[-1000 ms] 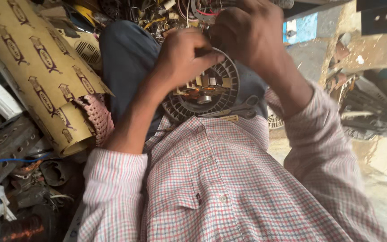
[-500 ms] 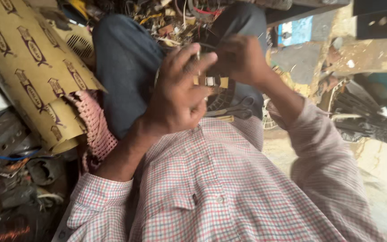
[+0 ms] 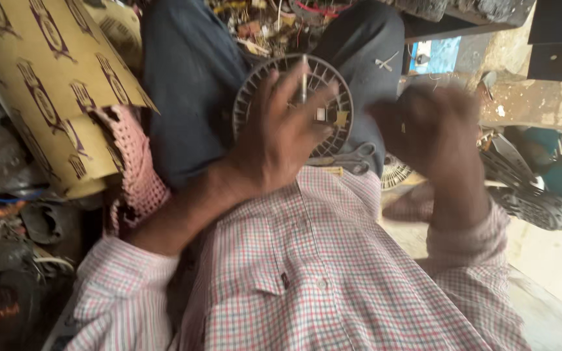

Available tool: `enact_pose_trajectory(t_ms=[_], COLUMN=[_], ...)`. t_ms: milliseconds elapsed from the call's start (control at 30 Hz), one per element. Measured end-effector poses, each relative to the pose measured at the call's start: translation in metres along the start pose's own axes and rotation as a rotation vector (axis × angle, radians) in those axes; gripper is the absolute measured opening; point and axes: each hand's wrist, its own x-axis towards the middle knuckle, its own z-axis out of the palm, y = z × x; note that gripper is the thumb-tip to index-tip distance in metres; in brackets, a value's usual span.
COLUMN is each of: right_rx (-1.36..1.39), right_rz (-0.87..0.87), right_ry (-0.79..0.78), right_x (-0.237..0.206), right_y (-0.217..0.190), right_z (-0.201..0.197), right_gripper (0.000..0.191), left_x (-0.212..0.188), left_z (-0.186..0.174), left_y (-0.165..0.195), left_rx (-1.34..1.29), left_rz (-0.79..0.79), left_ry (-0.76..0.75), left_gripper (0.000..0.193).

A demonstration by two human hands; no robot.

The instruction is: The person sits on the ground repairing an electric fan motor, fitting the rotor shaft into the stator winding on his lap and turning and pressing the parts to seat them. He picks up scissors at one point and trims at the motor before resuming fitting the components by hand.

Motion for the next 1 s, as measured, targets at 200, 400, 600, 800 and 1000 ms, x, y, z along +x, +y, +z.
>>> enact_pose_trajectory(t_ms=[200,400,600,800,1000], right_rx=[-0.380,-0.284,0.174,0.333,-0.052], right_rz=[0.033,-0.032,-0.129,0.019,-0.123], right_ry=[0.043,-0.338,0.015,0.308,0.223], right_x=[0.040,0.026,-0.003,0.044,0.038], right_y=[0.080,-0.014,-0.009,0.066,0.000], right_z=[0.052,0.014,-0.002,0.039,-0.003], right_gripper=[0.010,0.013,0.013,0.017,0.011], left_x=[-0.015,0.051,0.003,-0.006,0.043], left_z=[0.040,0.007,0.003,0.040,0.022], left_y=[-0.043,-0.060,0.007,-0.035,-0.073], left_rx=[-0.381,-0.240,-0.100,-0.414,-0.337], left_rz=[-0.291,-0.299,0.014,-0.098,-0.265], left_ry=[0.045,-0.565,-0.059,0.108,-0.454], left_gripper=[0.009,0.016,0.016,0.006,0.023])
